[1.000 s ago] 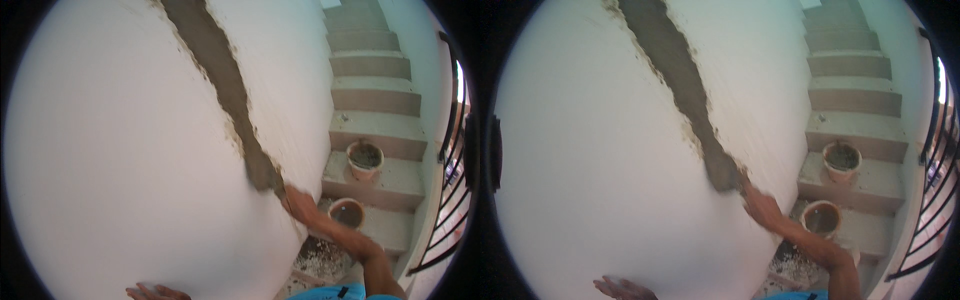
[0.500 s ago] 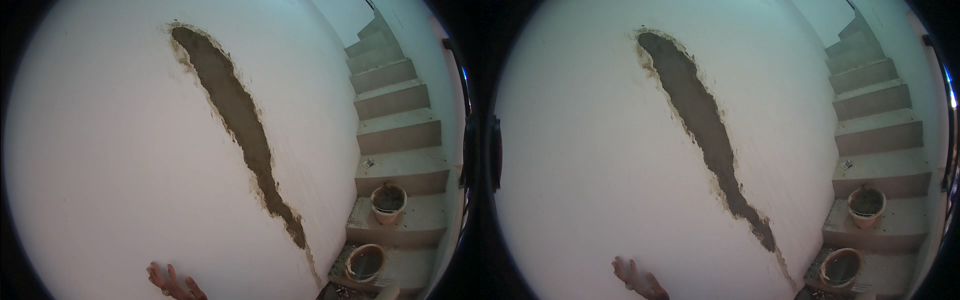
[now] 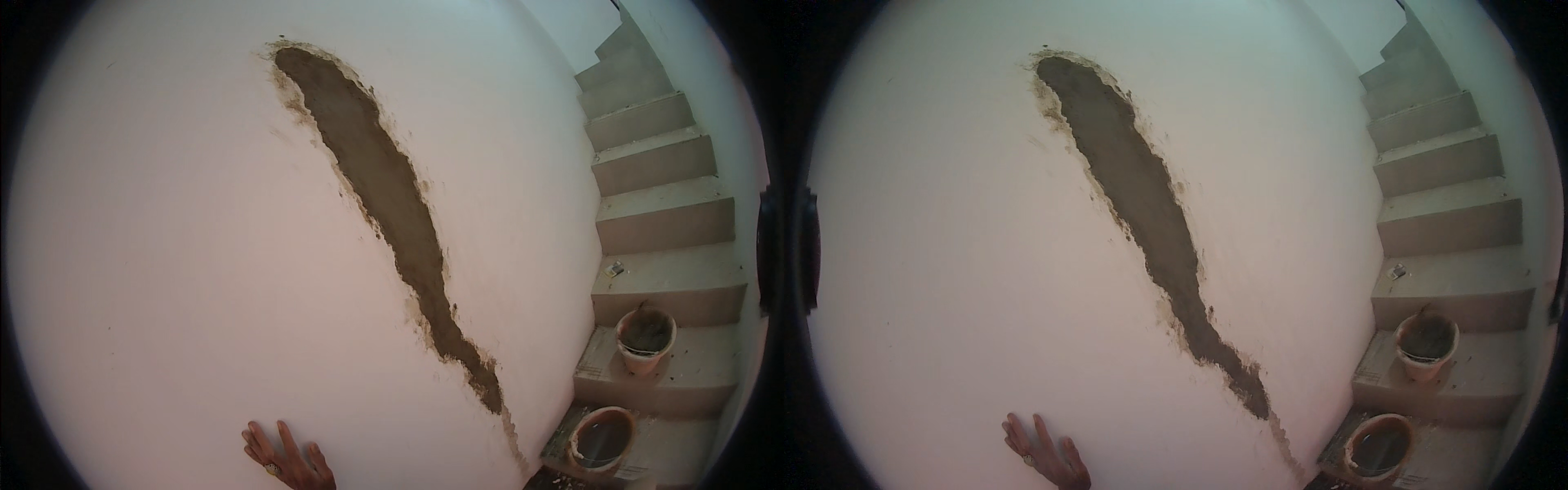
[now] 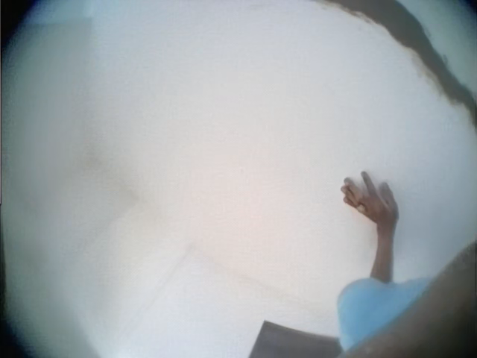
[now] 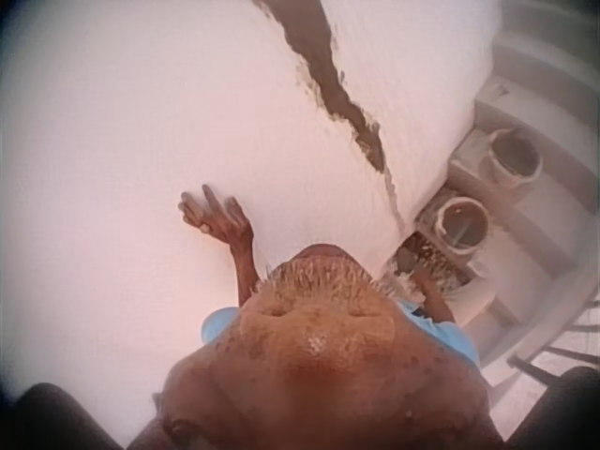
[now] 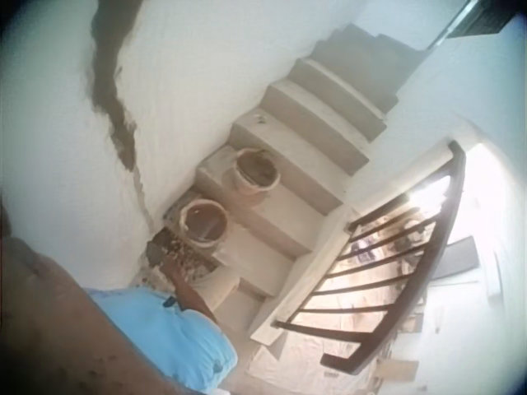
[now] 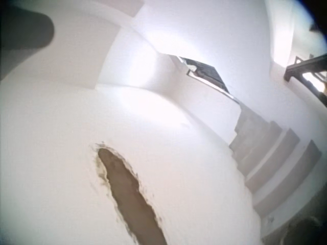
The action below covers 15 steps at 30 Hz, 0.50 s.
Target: The person uses a trowel to apply and smooth cement plaster into a long vertical crack on a white wall. They repeatedly scoop plaster from a bucket on the stairs and spread it along the crack, occasionally smoothing the surface with the trowel.
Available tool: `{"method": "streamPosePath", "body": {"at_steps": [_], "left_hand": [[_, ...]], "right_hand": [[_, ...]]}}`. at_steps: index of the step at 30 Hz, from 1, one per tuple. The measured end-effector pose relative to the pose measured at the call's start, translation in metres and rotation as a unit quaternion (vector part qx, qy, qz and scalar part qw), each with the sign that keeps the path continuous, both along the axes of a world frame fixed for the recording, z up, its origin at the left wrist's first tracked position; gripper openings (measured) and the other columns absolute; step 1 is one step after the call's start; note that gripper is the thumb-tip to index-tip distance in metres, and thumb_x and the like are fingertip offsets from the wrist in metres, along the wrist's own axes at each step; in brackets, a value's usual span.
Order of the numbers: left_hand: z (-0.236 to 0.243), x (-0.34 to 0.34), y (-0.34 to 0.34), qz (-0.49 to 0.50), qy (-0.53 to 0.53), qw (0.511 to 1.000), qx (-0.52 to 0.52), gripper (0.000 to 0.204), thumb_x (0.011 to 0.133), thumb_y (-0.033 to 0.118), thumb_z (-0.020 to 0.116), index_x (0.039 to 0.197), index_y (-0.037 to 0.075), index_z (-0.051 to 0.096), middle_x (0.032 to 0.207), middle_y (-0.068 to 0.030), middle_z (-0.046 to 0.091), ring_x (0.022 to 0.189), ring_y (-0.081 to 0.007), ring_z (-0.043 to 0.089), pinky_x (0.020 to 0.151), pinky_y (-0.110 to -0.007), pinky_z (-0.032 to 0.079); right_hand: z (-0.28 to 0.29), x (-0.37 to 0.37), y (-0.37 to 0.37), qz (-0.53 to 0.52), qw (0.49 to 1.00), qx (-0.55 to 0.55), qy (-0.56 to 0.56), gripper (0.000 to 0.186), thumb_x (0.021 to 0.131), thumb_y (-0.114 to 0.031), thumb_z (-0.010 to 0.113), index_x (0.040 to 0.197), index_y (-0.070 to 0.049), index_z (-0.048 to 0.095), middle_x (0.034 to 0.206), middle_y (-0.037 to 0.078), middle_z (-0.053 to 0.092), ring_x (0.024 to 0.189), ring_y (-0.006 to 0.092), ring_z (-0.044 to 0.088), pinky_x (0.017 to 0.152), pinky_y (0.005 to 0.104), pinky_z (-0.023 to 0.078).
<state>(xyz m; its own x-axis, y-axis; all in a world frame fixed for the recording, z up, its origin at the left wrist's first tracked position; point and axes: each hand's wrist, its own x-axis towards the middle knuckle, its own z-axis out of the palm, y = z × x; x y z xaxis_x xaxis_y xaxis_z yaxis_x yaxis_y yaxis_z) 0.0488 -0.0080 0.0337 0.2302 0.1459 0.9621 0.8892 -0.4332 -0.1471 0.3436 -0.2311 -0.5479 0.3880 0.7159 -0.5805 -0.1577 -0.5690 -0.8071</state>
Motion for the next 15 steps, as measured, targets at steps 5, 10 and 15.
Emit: {"method": "streamPosePath", "body": {"at_steps": [5,10,15], "left_hand": [[0.003,0.003,-0.001,0.031,0.034,0.999,-0.002,0.057,0.103,0.04,0.044,0.148,0.004,0.043,0.16,-0.0275,0.021,0.149,-0.0463,0.015,0.116,-0.064,0.015],[0.027,0.01,-0.002,0.059,0.103,0.993,-0.002,0.058,0.105,0.038,0.037,0.147,-0.002,0.039,0.158,-0.032,0.021,0.148,-0.0499,0.017,0.117,-0.063,0.011],[0.07,0.026,0.001,0.055,0.188,0.981,0.0,0.059,0.105,0.04,0.038,0.144,-0.003,0.045,0.158,-0.0295,0.024,0.148,-0.0487,0.018,0.117,-0.063,0.016]], "right_hand": [[-0.04,0.012,0.0,0.166,0.963,0.043,-0.209,0.049,0.08,-0.023,0.071,0.124,-0.002,0.063,0.102,0.02,0.07,0.091,0.0336,0.067,0.076,0.0504,0.056],[-0.041,0.006,-0.002,0.153,0.949,0.099,-0.257,0.041,0.078,-0.034,0.07,0.105,-0.003,0.072,0.103,0.023,0.07,0.094,0.0387,0.066,0.084,0.0512,0.053],[-0.043,0.009,-0.004,0.159,0.95,0.094,-0.25,0.04,0.077,-0.036,0.069,0.1,-0.003,0.073,0.103,0.023,0.07,0.094,0.0398,0.066,0.085,0.0514,0.052]]}}
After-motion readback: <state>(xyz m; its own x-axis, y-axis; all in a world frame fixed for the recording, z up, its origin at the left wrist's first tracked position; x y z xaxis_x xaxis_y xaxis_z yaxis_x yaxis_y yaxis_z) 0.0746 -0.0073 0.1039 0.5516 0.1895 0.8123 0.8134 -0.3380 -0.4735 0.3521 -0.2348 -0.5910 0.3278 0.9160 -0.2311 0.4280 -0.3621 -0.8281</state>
